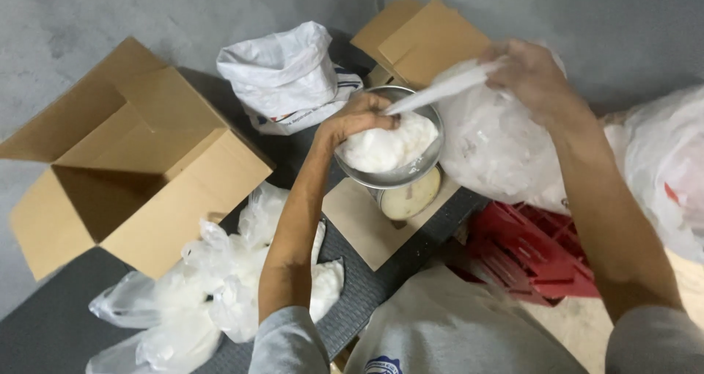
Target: The recorder is weighing white powder on a scale and transferring it into individual plastic bags.
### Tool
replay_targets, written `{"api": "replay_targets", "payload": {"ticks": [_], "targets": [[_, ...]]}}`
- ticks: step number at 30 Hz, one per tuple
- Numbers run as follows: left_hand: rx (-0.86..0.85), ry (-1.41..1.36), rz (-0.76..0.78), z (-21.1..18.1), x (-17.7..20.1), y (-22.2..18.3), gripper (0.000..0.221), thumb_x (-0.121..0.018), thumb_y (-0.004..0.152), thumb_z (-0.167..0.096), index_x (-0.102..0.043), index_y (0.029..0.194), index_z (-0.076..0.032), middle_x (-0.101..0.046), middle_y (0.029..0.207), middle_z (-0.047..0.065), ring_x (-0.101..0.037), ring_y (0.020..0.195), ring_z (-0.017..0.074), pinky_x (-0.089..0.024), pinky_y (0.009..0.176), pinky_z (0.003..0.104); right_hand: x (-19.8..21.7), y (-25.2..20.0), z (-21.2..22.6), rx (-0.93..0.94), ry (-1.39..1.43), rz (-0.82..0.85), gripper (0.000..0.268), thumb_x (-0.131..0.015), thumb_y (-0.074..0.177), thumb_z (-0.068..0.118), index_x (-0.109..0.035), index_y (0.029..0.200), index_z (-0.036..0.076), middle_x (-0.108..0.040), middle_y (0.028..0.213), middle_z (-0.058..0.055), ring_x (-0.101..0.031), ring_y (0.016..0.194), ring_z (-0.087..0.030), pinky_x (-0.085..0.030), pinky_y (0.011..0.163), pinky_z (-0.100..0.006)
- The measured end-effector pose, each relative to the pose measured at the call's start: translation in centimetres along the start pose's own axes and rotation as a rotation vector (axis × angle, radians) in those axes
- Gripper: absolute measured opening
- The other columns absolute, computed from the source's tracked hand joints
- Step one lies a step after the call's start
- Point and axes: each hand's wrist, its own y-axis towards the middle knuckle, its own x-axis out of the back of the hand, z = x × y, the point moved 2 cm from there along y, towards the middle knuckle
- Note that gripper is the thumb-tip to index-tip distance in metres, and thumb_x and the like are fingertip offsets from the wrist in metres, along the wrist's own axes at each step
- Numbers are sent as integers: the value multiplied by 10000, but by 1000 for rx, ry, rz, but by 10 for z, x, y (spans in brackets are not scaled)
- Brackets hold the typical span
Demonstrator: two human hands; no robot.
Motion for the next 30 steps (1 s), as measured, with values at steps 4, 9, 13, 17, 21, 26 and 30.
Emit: {"api": "replay_targets", "payload": {"ticks": [4,9,13,17,21,26,30], "targets": [[-44,373,-35,-13,12,14,452,-821,696,-339,-757,1059,-77,-746,982,89,-678,946,229,-522,833,356,-1,-38,-3,11,44,-96,216,-589,977,50,-652,1183,36,-659,929,-110,-602,763,-157,-492,619,-256],[15,744,56,-9,17,38,390,-775,789,-382,-785,1035,-80,-767,1038,109,-702,981,294,-529,863,375,-75,-84,-61,-208,197,160,219,-657,896,65,-703,1110,72,-725,920,-122,-671,690,-166,-590,553,-274],[302,965,-132,-48,-18,34,232,-718,843,-252,-779,984,-77,-753,1024,142,-726,1019,316,-557,860,390,-178,-103,-77,-259,310,361,306,-668,894,76,-633,1198,76,-703,1084,-77,-732,793,-153,-658,597,-285],[311,1173,-289,-56,-56,31,158,-699,814,-191,-791,933,-141,-743,980,93,-735,971,281,-597,722,412,-266,-67,-86,-19,453,459,428,-622,943,31,-535,1362,35,-661,1172,-161,-681,949,-163,-609,820,-304],[425,1222,-312,-61,-91,10,159,-663,939,-167,-801,1017,-147,-780,1033,91,-772,956,264,-569,501,459,-309,-27,-37,200,722,528,657,-576,956,5,-289,1539,98,-488,1435,-184,-648,1057,-194,-580,880,-342],[403,1276,-475,-62,-100,-11,172,-696,839,-136,-787,980,-98,-687,1045,145,-720,853,255,-582,457,403,-307,-38,5,-7,745,513,1021,-578,877,2,63,1617,294,-83,1602,-122,-631,1161,-312,-592,909,-354],[119,1238,-672,-45,-101,-24,133,-679,823,-96,-766,893,-24,-649,967,166,-710,818,297,-578,731,415,-259,-66,-40,662,85,747,748,-606,997,141,-201,1626,129,-201,1701,-151,-326,1518,-327,-371,1141,-456]]}}
